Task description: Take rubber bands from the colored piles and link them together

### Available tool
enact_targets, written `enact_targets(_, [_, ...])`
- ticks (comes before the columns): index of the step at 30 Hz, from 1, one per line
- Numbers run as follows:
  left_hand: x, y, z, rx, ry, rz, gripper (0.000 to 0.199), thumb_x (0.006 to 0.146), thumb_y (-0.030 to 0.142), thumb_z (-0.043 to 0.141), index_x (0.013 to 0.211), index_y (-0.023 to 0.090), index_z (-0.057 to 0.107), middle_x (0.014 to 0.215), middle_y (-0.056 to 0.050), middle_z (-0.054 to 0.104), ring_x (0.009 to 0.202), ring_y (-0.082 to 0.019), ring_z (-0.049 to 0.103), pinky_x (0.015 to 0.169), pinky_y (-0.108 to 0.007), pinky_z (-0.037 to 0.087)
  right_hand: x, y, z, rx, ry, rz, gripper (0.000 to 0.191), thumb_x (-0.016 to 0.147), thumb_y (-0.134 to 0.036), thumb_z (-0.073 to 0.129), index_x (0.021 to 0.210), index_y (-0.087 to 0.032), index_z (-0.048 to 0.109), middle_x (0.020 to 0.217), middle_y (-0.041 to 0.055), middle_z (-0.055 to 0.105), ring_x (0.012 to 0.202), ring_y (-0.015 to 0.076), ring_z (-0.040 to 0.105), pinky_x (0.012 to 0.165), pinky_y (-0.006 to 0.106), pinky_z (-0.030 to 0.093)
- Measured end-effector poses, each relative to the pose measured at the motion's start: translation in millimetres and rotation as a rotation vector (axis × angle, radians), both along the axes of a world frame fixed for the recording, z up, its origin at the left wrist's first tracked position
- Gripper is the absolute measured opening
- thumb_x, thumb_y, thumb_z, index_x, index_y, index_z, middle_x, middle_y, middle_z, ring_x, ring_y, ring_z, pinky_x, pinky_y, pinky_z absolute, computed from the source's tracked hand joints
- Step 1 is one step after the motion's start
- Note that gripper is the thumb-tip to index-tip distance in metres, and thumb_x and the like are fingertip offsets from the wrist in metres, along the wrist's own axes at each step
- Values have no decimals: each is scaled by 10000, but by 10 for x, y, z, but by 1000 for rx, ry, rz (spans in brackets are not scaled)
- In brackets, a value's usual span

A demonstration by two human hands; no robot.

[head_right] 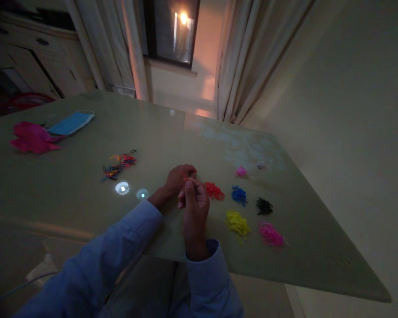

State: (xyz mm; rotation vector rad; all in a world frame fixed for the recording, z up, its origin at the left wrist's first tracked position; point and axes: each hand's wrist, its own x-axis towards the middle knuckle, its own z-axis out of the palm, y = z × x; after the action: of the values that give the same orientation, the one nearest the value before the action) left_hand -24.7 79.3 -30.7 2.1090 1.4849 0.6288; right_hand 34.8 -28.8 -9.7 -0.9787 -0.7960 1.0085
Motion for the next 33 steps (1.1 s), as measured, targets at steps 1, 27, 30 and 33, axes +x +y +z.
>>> enact_targets(1, [0,1,-2,1,-3,1,215,846,253,582,974,200,746,926,-51,730,815,-168,615,762,-271,449,0,-2,2,3,2,1,247,854,-435,691,824,-205,604,589,-69,526,463,70,416,429,191,339])
enact_targets(27, [33,73,-49,54,14,-16,280,886,254,518,1014,188,758,1030,-105,748,913,-221,660,811,-317,480,421,-211,-3,-10,-191,-232,257,833,-423,698,852,-171,648,577,-64,529,468,75,430,433,190,335])
enact_targets(30, [27,80,-71,58,5,-22,273,880,254,523,1004,189,757,1012,-102,747,906,-222,659,808,-320,483,607,-238,29,-29,-386,-342,282,839,-450,671,857,-169,661,567,-59,532,468,90,448,441,206,348])
enact_targets(33, [25,82,-75,53,9,-22,273,878,252,521,998,189,757,1007,-104,745,900,-222,660,811,-323,485,777,-225,62,-32,-673,-389,295,861,-445,624,883,-160,697,619,-17,607,522,120,516,491,229,400])
